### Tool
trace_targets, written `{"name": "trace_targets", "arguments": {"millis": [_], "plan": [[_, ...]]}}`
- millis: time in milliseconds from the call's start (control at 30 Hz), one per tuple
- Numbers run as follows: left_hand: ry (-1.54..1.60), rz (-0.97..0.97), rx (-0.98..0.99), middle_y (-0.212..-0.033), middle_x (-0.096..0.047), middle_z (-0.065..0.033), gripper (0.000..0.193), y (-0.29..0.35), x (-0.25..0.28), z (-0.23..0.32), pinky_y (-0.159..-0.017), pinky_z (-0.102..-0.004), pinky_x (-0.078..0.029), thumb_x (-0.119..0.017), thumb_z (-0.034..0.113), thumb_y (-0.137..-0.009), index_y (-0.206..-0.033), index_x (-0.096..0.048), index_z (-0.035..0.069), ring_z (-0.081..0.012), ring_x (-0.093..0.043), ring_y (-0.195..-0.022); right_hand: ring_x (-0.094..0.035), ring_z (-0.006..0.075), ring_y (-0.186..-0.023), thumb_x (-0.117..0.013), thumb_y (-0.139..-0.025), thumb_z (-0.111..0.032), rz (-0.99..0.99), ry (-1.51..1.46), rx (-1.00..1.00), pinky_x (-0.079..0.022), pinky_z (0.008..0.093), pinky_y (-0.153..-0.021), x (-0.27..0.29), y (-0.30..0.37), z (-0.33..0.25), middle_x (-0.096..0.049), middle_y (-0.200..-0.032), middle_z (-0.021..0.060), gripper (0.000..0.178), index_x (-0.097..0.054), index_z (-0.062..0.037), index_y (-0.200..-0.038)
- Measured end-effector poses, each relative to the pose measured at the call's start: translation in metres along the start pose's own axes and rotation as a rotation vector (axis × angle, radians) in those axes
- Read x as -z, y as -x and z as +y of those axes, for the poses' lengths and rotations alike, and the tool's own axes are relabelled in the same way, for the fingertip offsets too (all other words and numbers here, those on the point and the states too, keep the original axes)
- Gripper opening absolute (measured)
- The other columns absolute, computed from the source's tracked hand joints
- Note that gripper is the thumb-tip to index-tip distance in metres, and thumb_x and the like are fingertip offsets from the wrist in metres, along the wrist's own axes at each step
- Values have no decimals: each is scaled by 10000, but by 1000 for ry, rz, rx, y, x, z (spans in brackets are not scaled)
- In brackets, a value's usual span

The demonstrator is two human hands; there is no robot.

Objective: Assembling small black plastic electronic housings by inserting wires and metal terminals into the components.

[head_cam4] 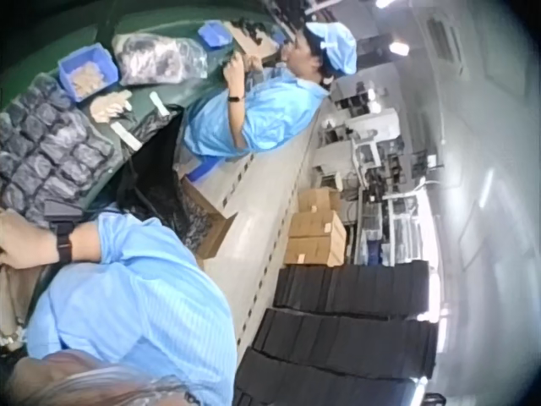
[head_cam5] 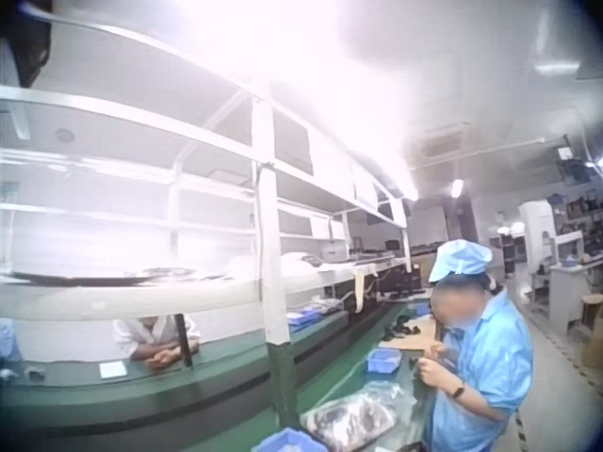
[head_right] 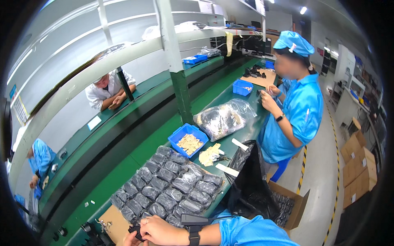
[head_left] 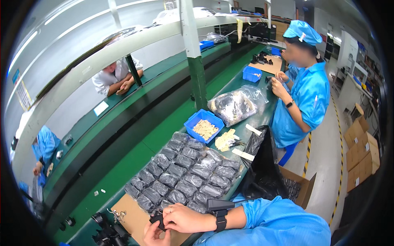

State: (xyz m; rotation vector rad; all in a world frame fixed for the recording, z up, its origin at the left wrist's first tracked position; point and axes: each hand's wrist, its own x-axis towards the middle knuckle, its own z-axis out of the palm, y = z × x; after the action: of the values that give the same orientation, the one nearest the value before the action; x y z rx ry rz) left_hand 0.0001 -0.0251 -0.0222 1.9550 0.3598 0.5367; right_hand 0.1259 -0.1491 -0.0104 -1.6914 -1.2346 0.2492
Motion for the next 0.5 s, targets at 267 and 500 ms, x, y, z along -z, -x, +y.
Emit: {"name": "trace_targets", "arguments": {"millis": [267,500], "plan": [[-17,-40,-15,-980,-607,-81,384,-17,-5,16,-700,-219,-500,-654,-98,-745,-1107,-564,-6,-141,-603,-861,-562,216,-876,-674,-757,-119,-8,-231,-174,-394,345,-794,0,3,16,-575,-890,34,71,-619,-74,-755],[441,42,159,-966,-609,-94,382,-27,-7,13,-748,-234,-510,-626,-142,-750,-1071,-509,30,-157,-615,-848,-573,238,-902,-669,-752,-59,98,-360,61,-434,344,-808,34,-1,11,-589,-919,72,107,-565,-34,-758]]}}
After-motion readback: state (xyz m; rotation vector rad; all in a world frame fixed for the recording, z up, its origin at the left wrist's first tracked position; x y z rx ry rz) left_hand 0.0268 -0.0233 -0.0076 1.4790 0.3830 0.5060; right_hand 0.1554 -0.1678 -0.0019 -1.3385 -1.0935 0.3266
